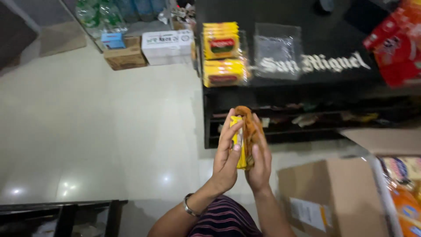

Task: Stocking a counter with packaged snacks from a cardboard box while wiping each package with a cloth.

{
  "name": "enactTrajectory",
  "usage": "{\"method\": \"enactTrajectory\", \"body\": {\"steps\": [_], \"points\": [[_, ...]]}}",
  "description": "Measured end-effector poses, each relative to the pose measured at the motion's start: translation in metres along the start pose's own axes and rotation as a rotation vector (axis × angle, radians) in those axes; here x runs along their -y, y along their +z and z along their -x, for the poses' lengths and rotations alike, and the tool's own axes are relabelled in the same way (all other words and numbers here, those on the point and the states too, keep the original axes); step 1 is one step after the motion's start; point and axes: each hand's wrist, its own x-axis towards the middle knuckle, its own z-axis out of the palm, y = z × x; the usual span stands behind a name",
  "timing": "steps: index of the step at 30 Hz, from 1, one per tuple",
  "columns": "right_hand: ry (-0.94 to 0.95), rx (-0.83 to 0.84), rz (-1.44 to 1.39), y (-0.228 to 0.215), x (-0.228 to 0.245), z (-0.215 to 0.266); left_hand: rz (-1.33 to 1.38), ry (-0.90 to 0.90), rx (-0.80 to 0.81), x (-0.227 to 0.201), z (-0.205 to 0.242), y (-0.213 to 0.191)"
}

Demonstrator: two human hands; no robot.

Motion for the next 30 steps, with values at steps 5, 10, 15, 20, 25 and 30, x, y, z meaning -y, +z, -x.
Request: {"method": "enactTrajectory", "body": {"steps": [5, 10, 15, 20, 25, 30], "points": [[-0.031, 0.167, 0.035, 0.038, 0.01, -0.025, 0.13, -0.091, -0.024, -0.003, -0.029, -0.043], [0.058, 0.152, 0.211, 0.005, -0.028, -0.043, 0.38, -0.148, 0.085, -0.009, -0.068, -0.08], [0.01, 0.046, 0.188, -0.023, -0.033, -0.103, -0.441, -0.112, 0.167, -0.005, -0.123, -0.122], [-0.201, -0.002, 0.584, -0.015, -0.004, -0.188, -0.612, 0.052, 0.101, 0.0, -0.189, -0.127], [-0.351, -0.034, 0.746, -0.018, -0.006, -0.25, -0.676, 0.037, -0.009, 0.027, -0.226, -0.125], [-0.057, 0.259, 0.604, -0.022, -0.044, -0.281, -0.756, -0.096, 0.039, 0.053, -0.232, -0.12]]}}
